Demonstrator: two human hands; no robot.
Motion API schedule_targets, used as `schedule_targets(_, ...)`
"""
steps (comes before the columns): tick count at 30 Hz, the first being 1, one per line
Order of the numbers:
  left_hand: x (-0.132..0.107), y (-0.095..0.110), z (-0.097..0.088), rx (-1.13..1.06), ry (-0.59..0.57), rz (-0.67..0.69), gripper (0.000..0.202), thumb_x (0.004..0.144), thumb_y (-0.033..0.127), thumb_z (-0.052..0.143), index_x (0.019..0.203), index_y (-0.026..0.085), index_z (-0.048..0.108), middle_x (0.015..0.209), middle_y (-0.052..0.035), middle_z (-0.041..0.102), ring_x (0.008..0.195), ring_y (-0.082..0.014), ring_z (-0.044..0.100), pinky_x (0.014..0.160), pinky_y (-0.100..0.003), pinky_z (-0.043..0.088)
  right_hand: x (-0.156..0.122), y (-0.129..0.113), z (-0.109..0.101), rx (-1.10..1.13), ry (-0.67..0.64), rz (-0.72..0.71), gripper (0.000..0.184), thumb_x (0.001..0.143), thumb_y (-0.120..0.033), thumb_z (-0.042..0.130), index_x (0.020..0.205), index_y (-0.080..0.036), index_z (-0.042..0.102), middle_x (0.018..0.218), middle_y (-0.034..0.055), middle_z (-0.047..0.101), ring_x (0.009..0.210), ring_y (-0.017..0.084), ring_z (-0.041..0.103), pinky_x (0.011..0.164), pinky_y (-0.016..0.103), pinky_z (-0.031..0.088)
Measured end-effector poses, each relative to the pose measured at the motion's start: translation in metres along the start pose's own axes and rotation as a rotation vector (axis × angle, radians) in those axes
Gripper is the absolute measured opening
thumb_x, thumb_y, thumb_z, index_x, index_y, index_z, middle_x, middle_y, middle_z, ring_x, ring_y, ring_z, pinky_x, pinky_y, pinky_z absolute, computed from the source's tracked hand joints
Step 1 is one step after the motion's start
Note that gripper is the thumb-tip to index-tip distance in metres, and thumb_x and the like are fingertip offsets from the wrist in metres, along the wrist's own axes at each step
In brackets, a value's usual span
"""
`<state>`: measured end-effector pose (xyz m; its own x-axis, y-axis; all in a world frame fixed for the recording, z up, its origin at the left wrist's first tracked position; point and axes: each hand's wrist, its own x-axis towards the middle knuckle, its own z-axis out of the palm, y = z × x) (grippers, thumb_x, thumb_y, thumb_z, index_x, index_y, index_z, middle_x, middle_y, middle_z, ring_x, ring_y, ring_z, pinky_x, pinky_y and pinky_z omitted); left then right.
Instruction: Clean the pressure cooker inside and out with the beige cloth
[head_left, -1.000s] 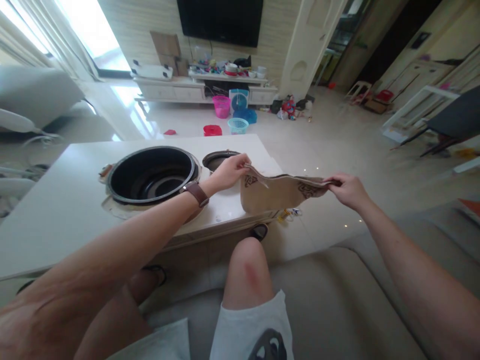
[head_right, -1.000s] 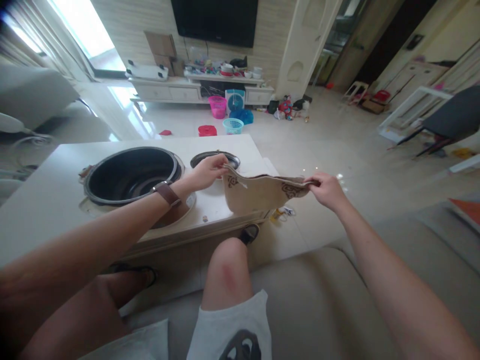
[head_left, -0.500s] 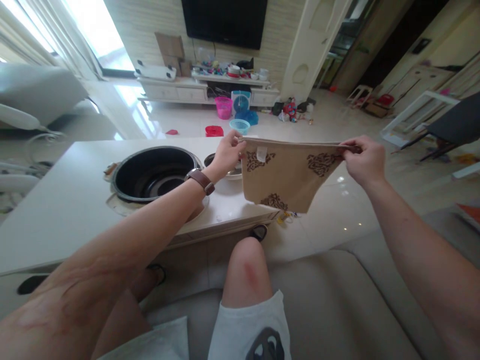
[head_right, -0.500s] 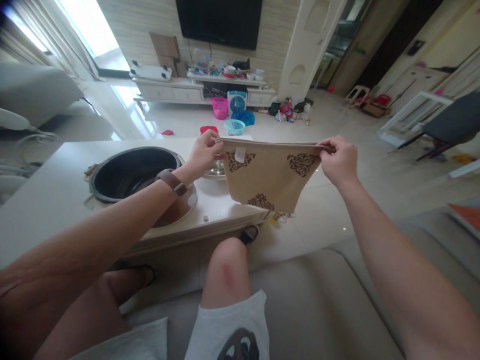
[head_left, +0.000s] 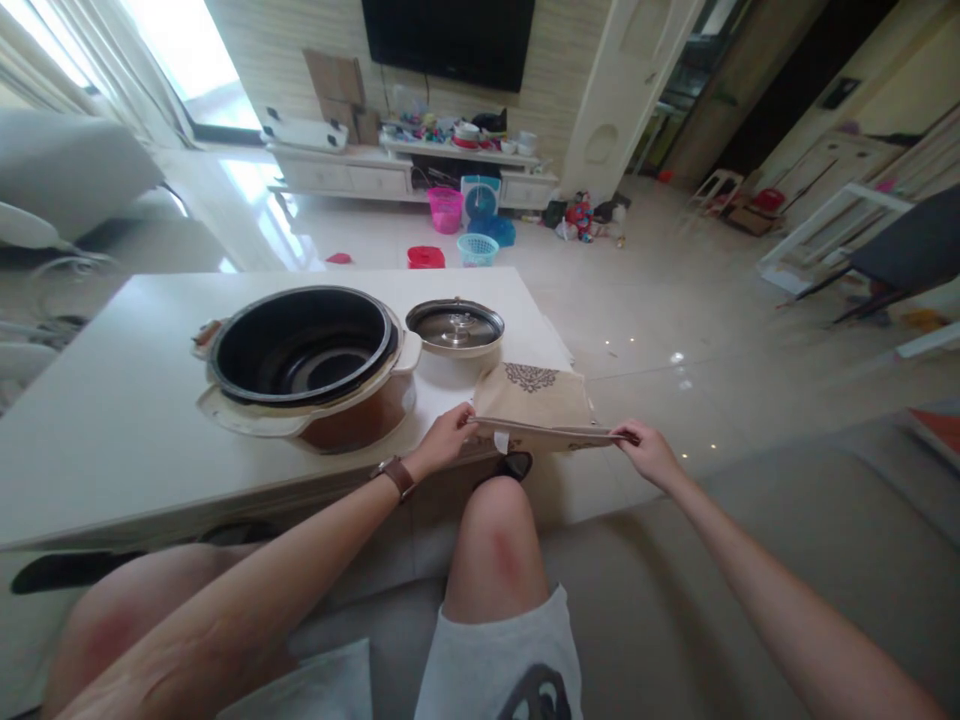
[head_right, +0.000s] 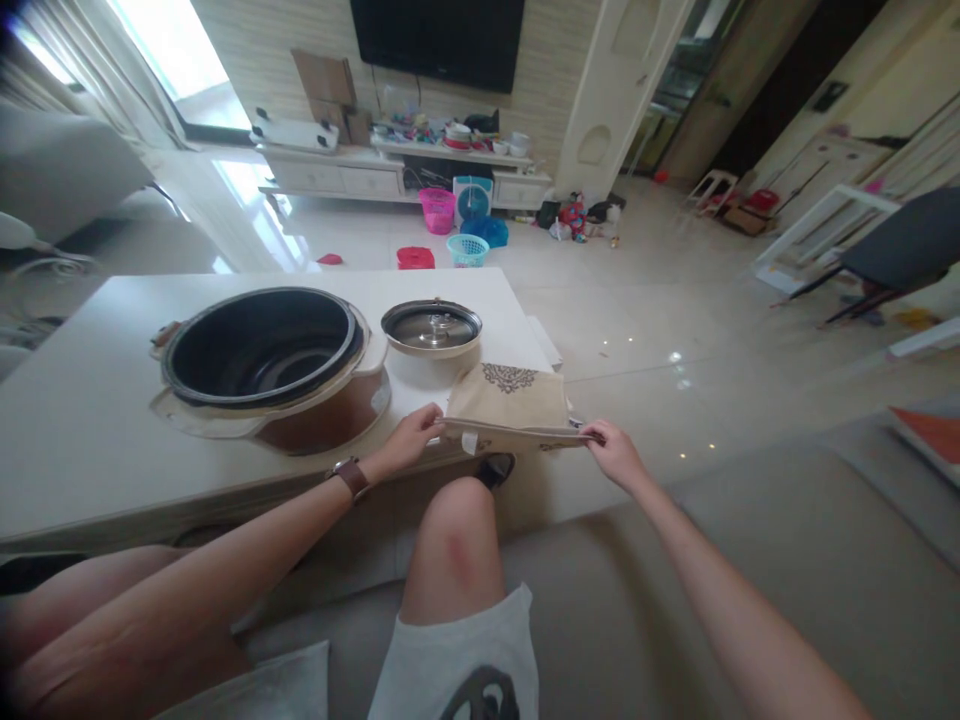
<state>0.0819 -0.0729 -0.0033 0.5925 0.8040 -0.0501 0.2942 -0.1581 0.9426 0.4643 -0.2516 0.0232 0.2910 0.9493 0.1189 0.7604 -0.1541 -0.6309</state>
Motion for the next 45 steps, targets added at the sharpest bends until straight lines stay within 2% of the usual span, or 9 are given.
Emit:
schedule_targets(6, 0.0, -0.014, 0.001, -0.064, -0.02, -0.018, 0.016, 0.087, 0.038, 0.061, 0.084, 0.022, 0.056, 0.076, 0.0014, 0.06, 0.076, -0.0182, 0.055, 0.072, -0.029, 0.042, 0.006, 0.009, 0.01, 0.057, 0.008, 0.041, 0.02, 0.079, -0.04, 0.063, 0.079, -0.023, 0.075, 0.08, 0.0065, 0.072, 0.079, 0.025, 0.067, 0.072, 0.037, 0.052)
schedule_targets(11, 0.021, -0.018, 0.001, -0.217, 0.024, -0.078, 0.021, 0.081, 0.038, 0.065, 0.086, 0.021, 0.055, 0.077, 0.0003, 0.061, 0.077, -0.018, 0.059, 0.071, -0.029, 0.046, 0.017, 0.013, 0.012, 0.09, 0.026, 0.061, 0.023, 0.079, -0.043, 0.065, 0.08, -0.022, 0.075, 0.083, 0.0076, 0.074, 0.081, 0.026, 0.068, 0.078, 0.04, 0.053)
schedule_targets(16, 0.058, -0.021, 0.007, -0.341, 0.147, -0.143, 0.024, 0.078, 0.037, 0.069, 0.089, 0.02, 0.055, 0.081, -0.0004, 0.062, 0.079, -0.0182, 0.061, 0.069, -0.028, 0.05, 0.046, 0.02, 0.013, 0.1, 0.068, 0.091, 0.023, 0.077, -0.042, 0.065, 0.083, -0.022, 0.074, 0.086, 0.0077, 0.074, 0.082, 0.025, 0.068, 0.078, 0.039, 0.054)
schedule_targets(23, 0.129, -0.043, 0.024, -0.141, 0.33, -0.251, 0.01, 0.08, 0.025, 0.065, 0.078, 0.017, 0.06, 0.081, -0.0044, 0.066, 0.081, -0.0182, 0.06, 0.078, -0.03, 0.048, 0.116, 0.04, 0.033, 0.113, 0.077, 0.226, 0.024, 0.07, -0.031, 0.07, 0.091, -0.02, 0.071, 0.082, 0.0045, 0.074, 0.076, 0.021, 0.067, 0.073, 0.033, 0.053)
schedule_targets(26, 0.159, -0.053, 0.034, -0.105, 0.335, -0.306, 0.008, 0.079, 0.023, 0.066, 0.078, 0.015, 0.066, 0.084, -0.0087, 0.071, 0.084, -0.0213, 0.064, 0.08, -0.032, 0.049, 0.143, 0.053, 0.049, 0.115, 0.063, 0.348, 0.019, 0.068, -0.023, 0.07, 0.086, -0.02, 0.073, 0.081, 0.0035, 0.074, 0.078, 0.019, 0.066, 0.078, 0.031, 0.052)
schedule_targets(30, 0.187, -0.062, 0.038, -0.056, 0.309, -0.35, 0.006, 0.074, 0.021, 0.073, 0.077, 0.016, 0.07, 0.09, -0.0122, 0.076, 0.091, -0.0258, 0.068, 0.086, -0.034, 0.049, 0.164, 0.073, 0.075, 0.145, 0.055, 0.479, 0.005, 0.067, -0.018, 0.071, 0.072, -0.019, 0.07, 0.067, 0.0011, 0.069, 0.068, 0.017, 0.062, 0.07, 0.027, 0.051)
schedule_targets(34, 0.197, -0.066, 0.034, -0.074, 0.254, -0.365, 0.007, 0.069, 0.02, 0.078, 0.07, 0.017, 0.072, 0.083, -0.0104, 0.076, 0.088, -0.0261, 0.068, 0.083, -0.034, 0.051, 0.17, 0.086, 0.093, 0.244, 0.031, 0.604, 0.005, 0.069, -0.015, 0.071, 0.072, -0.018, 0.069, 0.064, 0.0008, 0.068, 0.058, 0.014, 0.06, 0.059, 0.025, 0.051)
schedule_targets(38, 0.198, -0.07, 0.031, -0.19, 0.189, -0.362, 0.007, 0.065, 0.019, 0.08, 0.069, 0.016, 0.075, 0.079, -0.0094, 0.076, 0.081, -0.0251, 0.068, 0.078, -0.035, 0.053, 0.171, 0.09, 0.097, 0.308, 0.051, 0.672, 0.008, 0.068, -0.012, 0.073, 0.072, -0.017, 0.068, 0.062, 0.0015, 0.068, 0.053, 0.012, 0.059, 0.054, 0.022, 0.05)
schedule_targets(45, 0.185, -0.073, 0.029, -0.456, 0.198, -0.342, 0.034, 0.061, 0.013, 0.077, 0.095, 0.01, 0.078, 0.097, -0.0153, 0.079, 0.086, -0.0255, 0.073, 0.081, -0.037, 0.058, 0.169, 0.094, 0.095, 0.281, 0.122, 0.681, 0.008, 0.066, -0.016, 0.077, 0.072, -0.016, 0.071, 0.058, 0.001, 0.068, 0.051, 0.012, 0.058, 0.051, 0.021, 0.049)
